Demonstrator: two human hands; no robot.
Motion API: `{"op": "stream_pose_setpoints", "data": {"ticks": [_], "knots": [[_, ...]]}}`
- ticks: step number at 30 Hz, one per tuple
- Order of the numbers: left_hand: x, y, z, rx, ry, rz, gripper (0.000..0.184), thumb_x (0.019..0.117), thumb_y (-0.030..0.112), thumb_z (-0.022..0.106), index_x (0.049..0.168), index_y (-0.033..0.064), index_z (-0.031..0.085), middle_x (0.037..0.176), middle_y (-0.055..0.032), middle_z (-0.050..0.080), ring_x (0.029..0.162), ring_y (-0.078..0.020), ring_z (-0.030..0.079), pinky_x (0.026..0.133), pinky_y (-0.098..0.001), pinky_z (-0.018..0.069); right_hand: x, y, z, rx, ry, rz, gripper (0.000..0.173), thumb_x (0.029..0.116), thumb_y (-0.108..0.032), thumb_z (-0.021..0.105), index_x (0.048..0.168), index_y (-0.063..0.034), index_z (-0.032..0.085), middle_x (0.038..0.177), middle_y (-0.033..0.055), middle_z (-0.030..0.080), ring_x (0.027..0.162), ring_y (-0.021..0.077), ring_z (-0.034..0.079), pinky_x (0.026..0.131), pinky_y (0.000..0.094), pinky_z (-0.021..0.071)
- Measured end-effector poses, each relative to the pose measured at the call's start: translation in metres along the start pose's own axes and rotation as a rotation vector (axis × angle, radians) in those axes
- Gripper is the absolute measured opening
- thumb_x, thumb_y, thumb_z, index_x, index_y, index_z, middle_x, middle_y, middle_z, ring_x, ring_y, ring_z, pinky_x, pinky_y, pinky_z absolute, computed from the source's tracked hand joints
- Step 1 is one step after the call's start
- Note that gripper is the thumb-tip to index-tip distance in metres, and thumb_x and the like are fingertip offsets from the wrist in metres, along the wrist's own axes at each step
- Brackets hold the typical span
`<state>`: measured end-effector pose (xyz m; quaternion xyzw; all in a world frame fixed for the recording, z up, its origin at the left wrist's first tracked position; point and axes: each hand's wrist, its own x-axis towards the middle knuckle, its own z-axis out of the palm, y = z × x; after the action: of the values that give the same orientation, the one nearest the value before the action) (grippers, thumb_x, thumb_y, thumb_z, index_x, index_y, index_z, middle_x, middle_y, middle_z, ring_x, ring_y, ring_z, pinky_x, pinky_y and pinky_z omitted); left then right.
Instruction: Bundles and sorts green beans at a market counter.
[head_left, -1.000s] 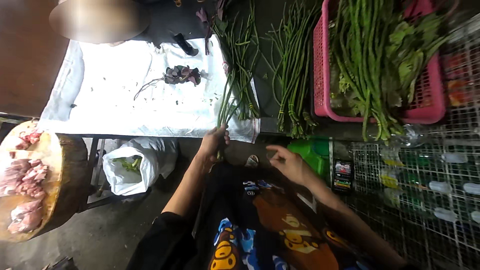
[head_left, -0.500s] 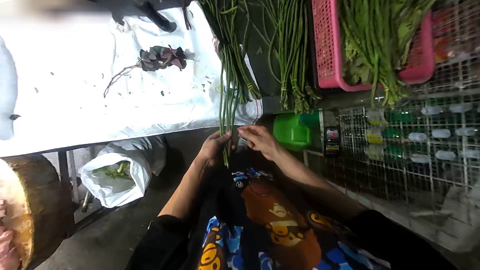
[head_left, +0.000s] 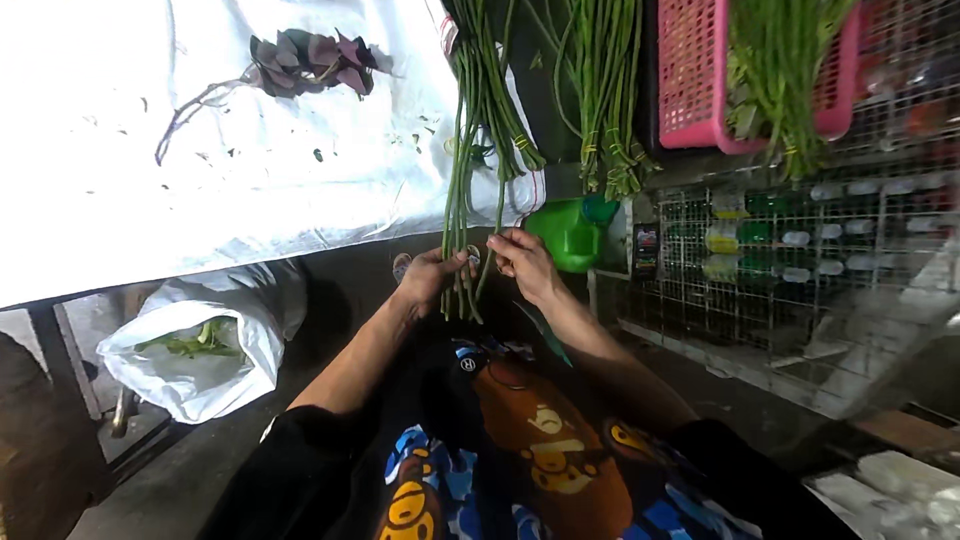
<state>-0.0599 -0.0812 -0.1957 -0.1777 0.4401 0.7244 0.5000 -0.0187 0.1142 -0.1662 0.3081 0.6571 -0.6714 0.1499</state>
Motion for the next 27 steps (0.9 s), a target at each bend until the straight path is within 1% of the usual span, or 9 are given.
{"op": "stream_pose_setpoints", "data": {"ticks": [5,9,11,14,19,21,23,25,27], "knots": [[-0.003,0.014,-0.003,0.051,-0.008,-0.02,0.022,0.1053,0.017,0.057,0.118,0.0002,0.064,0.095,-0.0125,0.071,0.077,-0.0174,0.069,0.068,-0.0302,0.0583,0.004,-0.002,0.01,0.046,0.011,0.023,0.013,0.1015,-0.019,0.065,0.102,-0.006,0.065,0.073,0.0003,0.06,0.055,0.0058,0.05,0.051,0.0196,0.0422],[-0.003,0.015,-0.007,0.057,-0.021,-0.013,0.019,0.1022,0.017,0.063,0.113,0.0012,0.067,0.088,-0.0101,0.07,0.071,-0.0154,0.066,0.066,-0.0305,0.0583,0.007,-0.013,0.015,0.024,-0.013,0.08,0.018,0.1058,-0.019,0.058,0.109,-0.0035,0.066,0.089,0.0044,0.069,0.058,0.0065,0.055,0.05,0.0191,0.0445],[-0.003,0.016,-0.008,0.082,-0.033,-0.009,0.018,0.1006,0.016,0.065,0.111,0.0016,0.068,0.082,-0.0087,0.069,0.066,-0.0133,0.064,0.062,-0.028,0.0563,0.005,-0.018,0.019,-0.017,-0.041,0.093,0.022,0.1068,-0.022,0.056,0.115,-0.0052,0.068,0.086,0.0024,0.066,0.057,0.0057,0.051,0.049,0.0188,0.0427],[-0.004,0.021,-0.006,0.138,-0.04,-0.019,0.015,0.0987,0.014,0.068,0.106,0.0013,0.071,0.082,-0.0092,0.071,0.068,-0.013,0.065,0.062,-0.0267,0.0555,0.002,-0.023,0.027,-0.062,-0.022,0.106,0.022,0.1027,-0.032,0.063,0.111,-0.0122,0.07,0.075,-0.0029,0.057,0.056,0.0048,0.047,0.049,0.0194,0.0397],[-0.005,0.025,-0.005,0.145,0.0,0.0,0.016,0.096,0.007,0.07,0.109,-0.0012,0.07,0.085,-0.0103,0.073,0.071,-0.0146,0.069,0.067,-0.0283,0.0589,0.008,-0.026,0.034,-0.021,0.043,0.105,0.016,0.1007,-0.017,0.066,0.108,-0.0042,0.071,0.076,0.0013,0.062,0.059,0.0075,0.054,0.053,0.0225,0.047],[-0.007,0.027,-0.004,0.145,0.046,0.006,0.016,0.0955,0.006,0.07,0.109,-0.001,0.067,0.086,-0.0104,0.072,0.072,-0.015,0.069,0.068,-0.0288,0.059,0.01,-0.026,0.033,-0.019,0.054,0.103,0.013,0.1007,-0.014,0.065,0.105,-0.0038,0.071,0.073,0.0002,0.06,0.058,0.0066,0.052,0.053,0.0212,0.0447],[-0.007,0.028,-0.004,0.173,0.081,0.002,0.015,0.0933,0.006,0.073,0.105,-0.0006,0.066,0.084,-0.01,0.072,0.069,-0.0137,0.068,0.063,-0.0268,0.0569,0.011,-0.024,0.032,-0.023,0.04,0.111,0.013,0.1007,-0.016,0.065,0.104,-0.005,0.07,0.072,-0.001,0.058,0.057,0.0057,0.048,0.051,0.0204,0.0412],[-0.005,0.028,-0.007,0.207,0.069,0.004,0.016,0.0906,0.006,0.076,0.102,-0.0011,0.067,0.084,-0.01,0.072,0.07,-0.0139,0.067,0.065,-0.0276,0.0568,0.011,-0.023,0.032,-0.014,0.011,0.132,0.016,0.1005,-0.022,0.066,0.106,-0.007,0.07,0.073,-0.0012,0.059,0.056,0.0051,0.048,0.05,0.0197,0.0403],[-0.007,0.03,-0.007,0.253,0.06,0.01,0.014,0.0895,0.006,0.077,0.099,0.0,0.069,0.082,-0.0085,0.072,0.067,-0.0128,0.066,0.064,-0.0266,0.0566,0.01,-0.024,0.037,0.016,-0.02,0.168,0.019,0.1012,-0.025,0.066,0.109,-0.0082,0.069,0.081,0.0004,0.064,0.06,0.0065,0.054,0.052,0.0209,0.0445]]}}
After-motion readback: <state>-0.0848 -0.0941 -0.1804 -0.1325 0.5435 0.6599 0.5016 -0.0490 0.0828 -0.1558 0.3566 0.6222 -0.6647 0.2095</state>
